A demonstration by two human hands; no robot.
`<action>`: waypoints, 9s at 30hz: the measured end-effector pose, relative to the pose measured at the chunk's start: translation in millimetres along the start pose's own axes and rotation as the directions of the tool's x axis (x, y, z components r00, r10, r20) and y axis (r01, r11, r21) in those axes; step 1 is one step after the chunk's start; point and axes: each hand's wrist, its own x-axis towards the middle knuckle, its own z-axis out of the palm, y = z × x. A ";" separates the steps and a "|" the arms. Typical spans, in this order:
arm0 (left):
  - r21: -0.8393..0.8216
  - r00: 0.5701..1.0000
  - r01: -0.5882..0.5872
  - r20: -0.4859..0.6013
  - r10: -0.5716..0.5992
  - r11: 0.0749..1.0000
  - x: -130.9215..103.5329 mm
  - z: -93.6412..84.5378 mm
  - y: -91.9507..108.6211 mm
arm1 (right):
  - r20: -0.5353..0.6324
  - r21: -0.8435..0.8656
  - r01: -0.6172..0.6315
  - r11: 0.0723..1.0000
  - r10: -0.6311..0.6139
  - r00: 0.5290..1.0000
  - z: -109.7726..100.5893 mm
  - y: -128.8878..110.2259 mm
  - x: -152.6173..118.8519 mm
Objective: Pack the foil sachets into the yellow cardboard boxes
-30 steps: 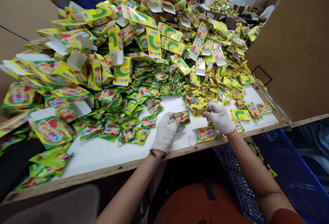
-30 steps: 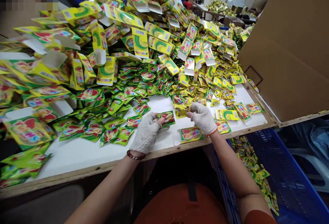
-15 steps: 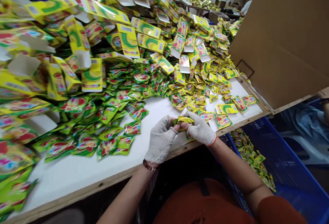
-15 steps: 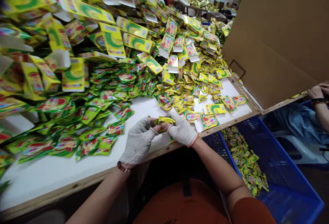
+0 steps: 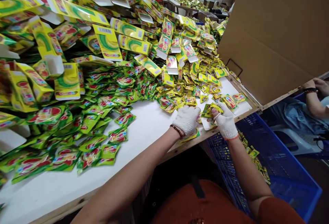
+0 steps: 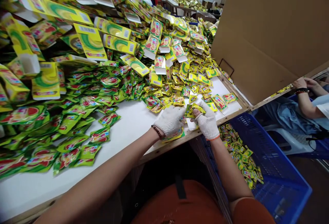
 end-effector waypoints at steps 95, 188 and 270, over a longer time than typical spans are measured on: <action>0.158 0.903 0.125 -0.426 -0.046 0.979 -122.3 -10.8 -62.8 | 0.572 0.004 -0.112 0.994 0.090 0.815 82.6 -13.5 -18.9; -0.734 0.761 0.147 -0.344 -0.550 0.662 -190.8 -15.1 -58.9 | 0.657 0.104 0.482 0.870 -0.424 0.624 131.5 -7.4 -35.2; 0.177 0.635 0.762 -0.015 -0.772 0.623 -118.9 -39.5 -142.6 | 0.344 -0.385 0.255 0.887 -0.119 0.931 66.0 19.5 49.9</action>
